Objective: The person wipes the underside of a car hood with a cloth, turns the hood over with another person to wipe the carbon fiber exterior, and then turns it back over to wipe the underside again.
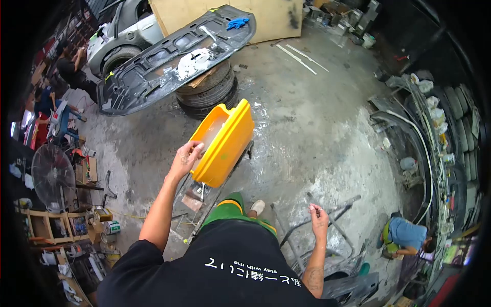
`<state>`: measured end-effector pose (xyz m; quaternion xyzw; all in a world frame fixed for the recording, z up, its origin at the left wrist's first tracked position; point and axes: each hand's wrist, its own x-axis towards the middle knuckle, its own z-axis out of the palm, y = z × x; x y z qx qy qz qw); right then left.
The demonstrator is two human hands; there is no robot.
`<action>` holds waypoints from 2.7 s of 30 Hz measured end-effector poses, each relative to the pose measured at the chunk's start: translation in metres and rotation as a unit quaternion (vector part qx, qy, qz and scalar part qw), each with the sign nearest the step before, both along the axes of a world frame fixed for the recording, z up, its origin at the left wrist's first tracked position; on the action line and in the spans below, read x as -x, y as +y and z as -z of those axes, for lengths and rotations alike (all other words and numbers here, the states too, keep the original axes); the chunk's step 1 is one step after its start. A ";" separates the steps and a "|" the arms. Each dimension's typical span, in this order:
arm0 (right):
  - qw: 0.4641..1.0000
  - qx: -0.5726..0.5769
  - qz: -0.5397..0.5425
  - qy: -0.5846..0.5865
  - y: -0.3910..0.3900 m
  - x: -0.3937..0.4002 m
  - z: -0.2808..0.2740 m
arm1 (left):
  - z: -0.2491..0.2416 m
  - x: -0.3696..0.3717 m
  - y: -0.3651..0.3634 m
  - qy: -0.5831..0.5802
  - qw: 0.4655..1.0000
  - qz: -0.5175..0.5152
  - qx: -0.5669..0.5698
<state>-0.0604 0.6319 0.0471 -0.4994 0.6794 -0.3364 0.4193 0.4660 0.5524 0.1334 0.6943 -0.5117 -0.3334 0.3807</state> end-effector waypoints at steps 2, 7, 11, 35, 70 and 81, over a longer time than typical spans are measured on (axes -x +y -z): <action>1.000 0.001 -0.026 0.011 -0.037 0.014 0.011 | -0.001 0.005 -0.016 -0.034 0.999 0.034 0.004; 0.999 -0.032 -0.040 0.013 -0.111 0.032 0.071 | -0.010 0.013 -0.060 -0.014 0.999 0.036 -0.024; 0.984 -0.117 -0.099 0.092 -0.141 0.037 0.133 | 0.000 0.009 -0.089 0.006 1.000 0.024 0.004; 0.903 -0.301 -0.298 0.068 -0.675 0.068 0.178 | -0.068 0.034 -0.291 0.013 0.948 -0.307 -0.084; 0.853 -0.273 -0.402 0.190 -0.945 -0.334 0.074 | 0.174 -0.524 -0.353 -0.235 0.828 -0.505 -0.063; 0.825 -0.256 -0.449 0.228 -0.996 -0.427 0.064 | 0.156 -0.571 -0.361 -0.342 0.796 -0.371 -0.336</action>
